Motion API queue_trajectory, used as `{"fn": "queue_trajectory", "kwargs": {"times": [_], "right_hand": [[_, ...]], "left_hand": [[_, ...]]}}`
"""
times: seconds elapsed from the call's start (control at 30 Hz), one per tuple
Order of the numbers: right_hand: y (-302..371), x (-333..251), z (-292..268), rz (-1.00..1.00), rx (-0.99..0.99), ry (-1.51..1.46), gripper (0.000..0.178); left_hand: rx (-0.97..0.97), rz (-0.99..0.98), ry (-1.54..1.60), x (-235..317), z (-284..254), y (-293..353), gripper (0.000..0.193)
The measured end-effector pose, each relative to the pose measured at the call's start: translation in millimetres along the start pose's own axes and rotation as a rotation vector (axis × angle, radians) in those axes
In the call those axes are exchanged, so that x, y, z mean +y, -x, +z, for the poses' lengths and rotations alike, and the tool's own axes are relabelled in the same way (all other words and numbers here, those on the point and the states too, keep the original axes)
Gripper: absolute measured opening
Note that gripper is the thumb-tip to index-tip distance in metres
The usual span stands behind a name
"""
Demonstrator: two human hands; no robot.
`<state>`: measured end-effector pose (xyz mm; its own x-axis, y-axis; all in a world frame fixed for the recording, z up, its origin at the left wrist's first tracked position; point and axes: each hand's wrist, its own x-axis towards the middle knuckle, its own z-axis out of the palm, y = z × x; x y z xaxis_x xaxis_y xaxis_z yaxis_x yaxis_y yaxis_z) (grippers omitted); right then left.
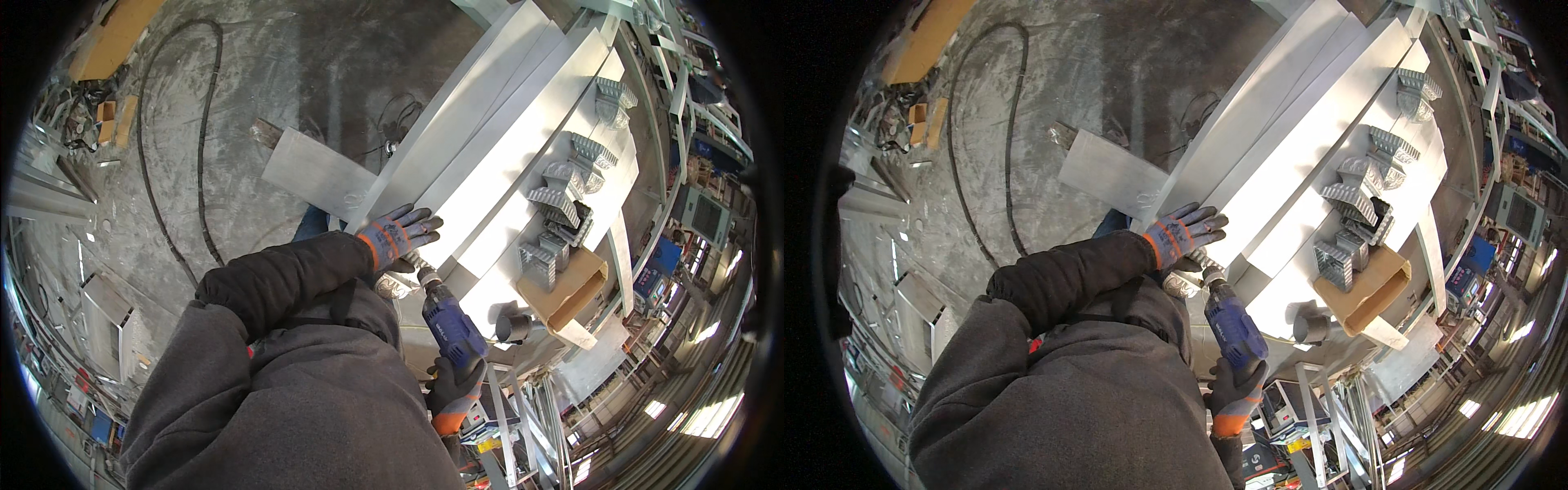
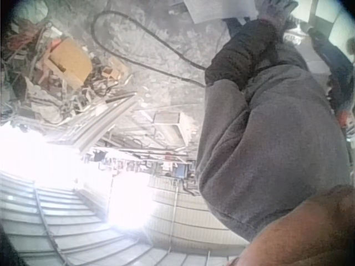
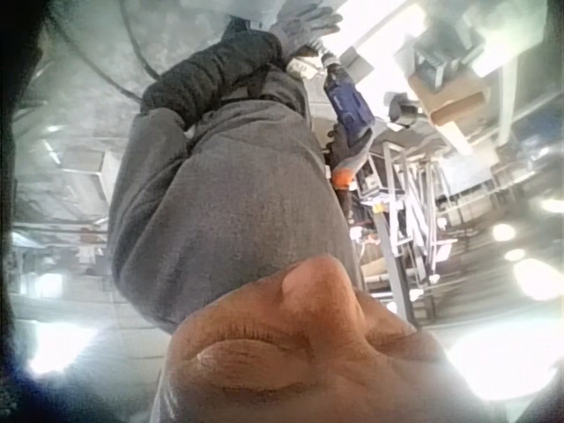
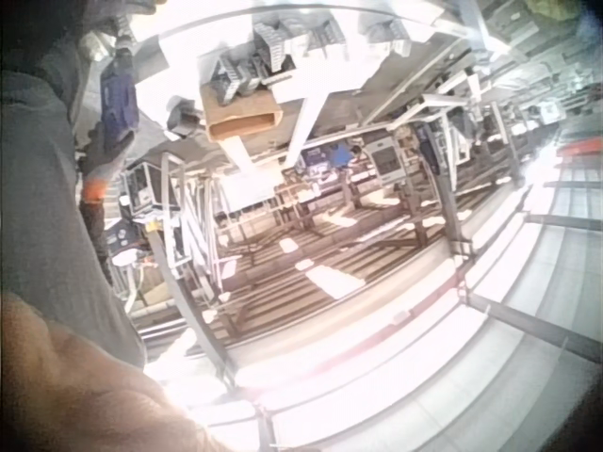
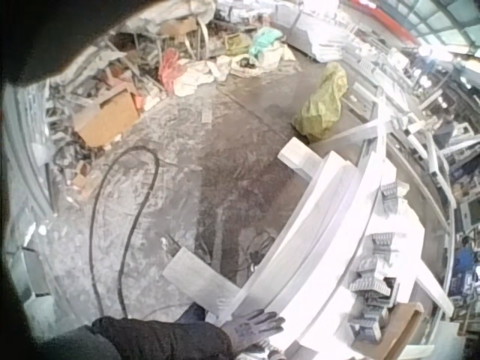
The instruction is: The person uses a corded drill to fasten metal brackets onto white metal beams on a workbench. They repeatedly position brackets, drill screws, and reposition the beams to continue assembly.
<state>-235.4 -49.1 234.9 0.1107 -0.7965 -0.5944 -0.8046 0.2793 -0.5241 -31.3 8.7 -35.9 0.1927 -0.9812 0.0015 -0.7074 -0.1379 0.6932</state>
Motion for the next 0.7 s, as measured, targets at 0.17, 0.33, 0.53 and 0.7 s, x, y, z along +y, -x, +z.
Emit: {"fn": "queue_trajectory", "kwargs": {"times": [0.17, 0.33, 0.53, 0.7], "right_hand": [[-2.4, 3.2, -1.0, -0.009, 0.008, 0.037, 0.047], [-14.5, 5.0, -9.4, -0.331, -0.096, 0.454, 0.075], [-35.4, -2.1, -15.4, -0.510, -0.336, 0.423, 0.089], [-52.8, -31.2, -30.4, -0.487, -0.541, 0.596, 0.079]], "left_hand": [[-0.010, -0.065, 0.088, 6.4, 6.2, -1.1, 0.086], [0.002, -0.058, 0.001, 8.5, 14.1, -2.2, 0.079], [-0.171, -0.108, 0.360, 27.9, -30.0, -8.1, 0.073], [0.232, 0.365, 0.941, 119.1, -69.2, -19.7, 0.066]]}}
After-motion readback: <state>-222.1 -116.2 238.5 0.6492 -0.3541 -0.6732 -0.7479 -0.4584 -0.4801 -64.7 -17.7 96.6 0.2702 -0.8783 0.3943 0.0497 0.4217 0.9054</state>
